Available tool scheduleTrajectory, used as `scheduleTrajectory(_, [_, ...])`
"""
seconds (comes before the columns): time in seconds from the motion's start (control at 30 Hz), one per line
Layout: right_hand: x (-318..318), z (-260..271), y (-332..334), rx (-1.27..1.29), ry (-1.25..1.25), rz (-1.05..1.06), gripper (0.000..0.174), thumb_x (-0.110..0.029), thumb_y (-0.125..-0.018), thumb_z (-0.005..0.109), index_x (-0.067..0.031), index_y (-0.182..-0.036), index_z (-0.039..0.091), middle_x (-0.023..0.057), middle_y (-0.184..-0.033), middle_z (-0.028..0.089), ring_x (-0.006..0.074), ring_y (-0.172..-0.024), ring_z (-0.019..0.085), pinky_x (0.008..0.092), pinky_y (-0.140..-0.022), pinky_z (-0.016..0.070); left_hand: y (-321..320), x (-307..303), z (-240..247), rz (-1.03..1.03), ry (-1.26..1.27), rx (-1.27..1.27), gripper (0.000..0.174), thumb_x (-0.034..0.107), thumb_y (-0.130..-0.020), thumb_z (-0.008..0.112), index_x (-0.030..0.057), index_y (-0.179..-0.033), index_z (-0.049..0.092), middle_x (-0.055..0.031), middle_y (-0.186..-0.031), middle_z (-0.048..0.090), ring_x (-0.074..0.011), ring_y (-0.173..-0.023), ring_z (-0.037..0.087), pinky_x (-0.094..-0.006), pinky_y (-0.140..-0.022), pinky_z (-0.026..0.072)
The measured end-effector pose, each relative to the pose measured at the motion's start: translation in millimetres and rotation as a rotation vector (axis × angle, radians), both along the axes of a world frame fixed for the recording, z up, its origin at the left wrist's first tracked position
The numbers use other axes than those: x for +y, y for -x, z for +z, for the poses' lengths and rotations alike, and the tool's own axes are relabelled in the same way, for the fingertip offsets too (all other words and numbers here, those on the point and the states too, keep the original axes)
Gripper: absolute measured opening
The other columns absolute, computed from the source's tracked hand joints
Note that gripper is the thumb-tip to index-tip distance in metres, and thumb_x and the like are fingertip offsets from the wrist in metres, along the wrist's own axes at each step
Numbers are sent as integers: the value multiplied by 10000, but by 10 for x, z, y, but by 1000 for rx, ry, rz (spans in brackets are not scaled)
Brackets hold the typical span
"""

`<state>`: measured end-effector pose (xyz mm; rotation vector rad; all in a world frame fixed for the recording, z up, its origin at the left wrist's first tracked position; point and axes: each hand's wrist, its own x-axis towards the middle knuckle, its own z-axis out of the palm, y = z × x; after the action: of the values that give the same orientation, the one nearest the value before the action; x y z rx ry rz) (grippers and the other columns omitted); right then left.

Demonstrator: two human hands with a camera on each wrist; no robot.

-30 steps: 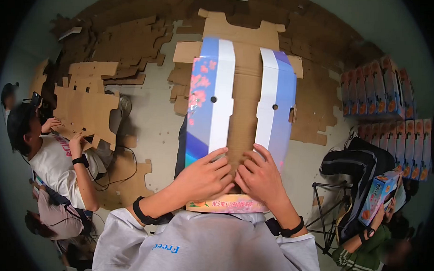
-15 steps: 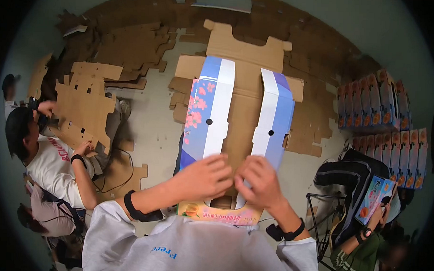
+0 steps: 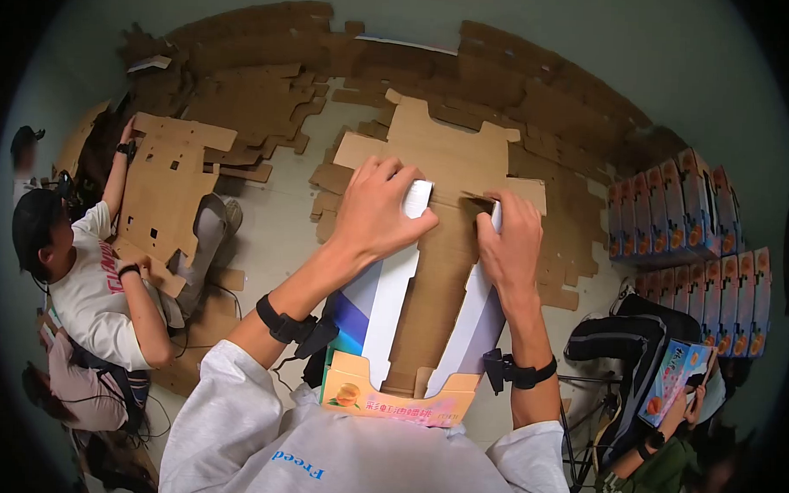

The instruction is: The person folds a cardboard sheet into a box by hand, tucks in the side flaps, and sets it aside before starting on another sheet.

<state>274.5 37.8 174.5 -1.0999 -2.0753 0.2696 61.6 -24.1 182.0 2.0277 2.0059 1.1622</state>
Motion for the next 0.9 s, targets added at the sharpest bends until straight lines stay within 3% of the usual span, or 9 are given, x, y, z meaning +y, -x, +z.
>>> scheduleTrajectory(0.2, [-28,26,-68,-48,42,60,200,-174,-970,645,-25,-1090,703,156,-982,703,356,-982,637,435,-966,460,-7,-4,23,11,19,105,288,255,-825,743,20,-990,726,-135,-1039,668,-292,-956,566,-408,-848,500])
scheduleTrajectory(0.3, [96,-10,-131,-1,63,105,228,-199,-1026,622,-16,-1128,712,147,-1062,729,312,-1032,665,406,-992,479,75,68,-63,65,66,-117,275,280,-918,720,30,-1031,723,-124,-984,654,-299,-990,575,-429,-879,505])
scheduleTrajectory(0.37, [227,-4,-294,213,227,106,242,-186,-1045,604,-9,-1169,714,120,-1133,747,265,-1078,686,383,-1013,496,324,167,-355,252,-236,-145,235,237,-997,648,28,-1089,703,-110,-1034,635,-282,-1004,582,-427,-871,502])
scheduleTrajectory(0.43, [504,-60,-601,530,390,55,270,-180,-1070,579,-12,-1238,707,85,-1224,740,197,-1130,680,348,-1028,508,720,210,-605,384,-128,-719,241,225,-1034,597,37,-1163,676,-110,-1136,613,-269,-1035,587,-419,-939,524])
scheduleTrajectory(0.53, [929,-615,-1002,896,559,-248,290,-177,-1101,522,1,-1243,702,85,-1215,728,154,-1085,673,288,-980,520,1283,270,-1157,578,320,-1920,226,214,-1069,514,51,-1083,669,-86,-1156,654,-246,-1004,646,-388,-915,561])
scheduleTrajectory(0.57, [955,-754,-995,960,691,-192,288,-180,-1100,528,2,-1242,700,84,-1212,726,151,-1080,674,283,-970,525,1163,202,-1000,358,474,-1999,218,227,-1079,537,50,-1086,664,-80,-1127,684,-217,-998,668,-387,-919,596])
scheduleTrajectory(0.73, [931,-825,-766,1151,1200,163,321,-230,-1092,568,-7,-1304,660,81,-1192,713,138,-1075,670,284,-939,546,848,352,-630,-152,601,-1790,302,314,-1084,612,82,-1272,651,-25,-1065,708,-133,-934,686,-342,-858,608])
scheduleTrajectory(0.8, [967,-602,-624,985,1213,246,400,-224,-1052,647,-17,-1388,584,76,-1138,721,127,-965,698,290,-836,582,904,498,-591,-271,669,-1612,334,307,-1076,632,85,-1326,627,-21,-1071,709,-122,-926,691,-311,-829,610])
scheduleTrajectory(0.9, [927,-251,-427,932,1135,346,438,-119,-975,737,-31,-1370,571,67,-1076,726,133,-796,712,289,-705,596,676,493,-46,-212,565,-1466,374,98,-1011,649,60,-1375,573,-17,-1079,695,-119,-922,696,-280,-778,608])
